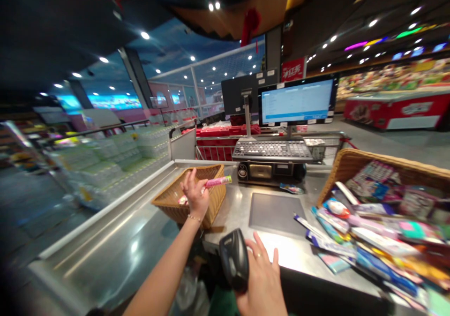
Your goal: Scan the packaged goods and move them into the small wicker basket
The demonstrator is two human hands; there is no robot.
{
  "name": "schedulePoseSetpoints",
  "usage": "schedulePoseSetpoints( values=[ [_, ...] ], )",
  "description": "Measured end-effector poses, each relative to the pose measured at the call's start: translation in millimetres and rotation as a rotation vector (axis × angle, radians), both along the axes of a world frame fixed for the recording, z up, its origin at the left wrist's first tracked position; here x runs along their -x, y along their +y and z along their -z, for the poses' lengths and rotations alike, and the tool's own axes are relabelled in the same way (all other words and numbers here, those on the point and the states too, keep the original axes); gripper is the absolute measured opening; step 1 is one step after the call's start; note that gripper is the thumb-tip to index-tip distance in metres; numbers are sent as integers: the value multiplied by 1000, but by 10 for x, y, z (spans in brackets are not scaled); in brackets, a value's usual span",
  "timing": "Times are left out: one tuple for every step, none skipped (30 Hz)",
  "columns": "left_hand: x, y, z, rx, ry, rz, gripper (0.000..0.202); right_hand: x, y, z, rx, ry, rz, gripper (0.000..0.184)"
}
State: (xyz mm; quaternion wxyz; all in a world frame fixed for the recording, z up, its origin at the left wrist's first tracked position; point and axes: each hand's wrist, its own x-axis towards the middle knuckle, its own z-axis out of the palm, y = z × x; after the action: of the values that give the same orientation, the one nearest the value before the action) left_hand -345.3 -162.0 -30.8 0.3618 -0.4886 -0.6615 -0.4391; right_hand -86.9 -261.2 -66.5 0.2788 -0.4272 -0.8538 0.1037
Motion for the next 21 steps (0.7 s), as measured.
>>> schedulePoseSetpoints(
  values=[
    [11, -12, -4, -1, -6, -3, 19, 3, 1, -4, 5, -2, -2, 56],
    [20, -26, -9, -1, -13, -6, 19, 7, 1, -9, 9, -4, -3, 56],
    [27, -41, -14, -3, -21, -9, 19, 12, 0, -15, 14, -8, -3, 56],
    [33, -56, -21, -5, -28, -13, 19, 16, -1, -20, 18, -12, -1, 57],
    [39, -72, -29, -9, -35, -17, 20, 21, -3, -25, 21, -15, -1, 57],
    [45, -88, -39, -12, -40, -22, 21, 25, -5, -30, 23, -17, -2, 57],
    [51, -102, -50, -17, -44, -28, 21, 29, -7, -35, 23, -17, -4, 57],
    [59, -116, -61, -23, -51, -36, 21, 32, -9, -39, 20, -17, -5, 58],
    [67, -128, -73, -29, -56, -44, 21, 35, -10, -43, 16, -18, -7, 57],
    [78, -139, -84, -35, -61, -51, 20, 37, -12, -47, 12, -19, -9, 57],
    [91, -149, -94, -41, -64, -57, 20, 39, -12, -50, 11, -21, -12, 57],
    [106, -158, -101, -46, -67, -62, 19, 41, -13, -53, 11, -23, -13, 56],
    [123, -165, -106, -50, -71, -69, 18, 43, -13, -56, 12, -24, -13, 56],
    [141, -171, -107, -52, -77, -78, 17, 45, -13, -58, 14, -23, -14, 56],
    [161, -176, -106, -51, -86, -88, 15, 48, -13, -60, 17, -21, -15, 55],
    [182, -180, -102, -47, -100, -99, 13, 50, -13, -61, 18, -19, -15, 55],
    [202, -183, -96, -40, -116, -111, 12, 53, -13, -61, 19, -18, -16, 55],
    [221, -185, -88, -30, -134, -119, 12, 55, -13, -60, 20, -18, -17, 55],
    [239, -186, -81, -20, -152, -125, 13, 57, -13, -59, 21, -18, -18, 55],
    [253, -186, -75, -14, -170, -129, 15, 59, -14, -58, 22, -19, -19, 55],
    [264, -185, -70, -12, -186, -133, 18, 60, -15, -57, 22, -18, -20, 55]
  ],
)
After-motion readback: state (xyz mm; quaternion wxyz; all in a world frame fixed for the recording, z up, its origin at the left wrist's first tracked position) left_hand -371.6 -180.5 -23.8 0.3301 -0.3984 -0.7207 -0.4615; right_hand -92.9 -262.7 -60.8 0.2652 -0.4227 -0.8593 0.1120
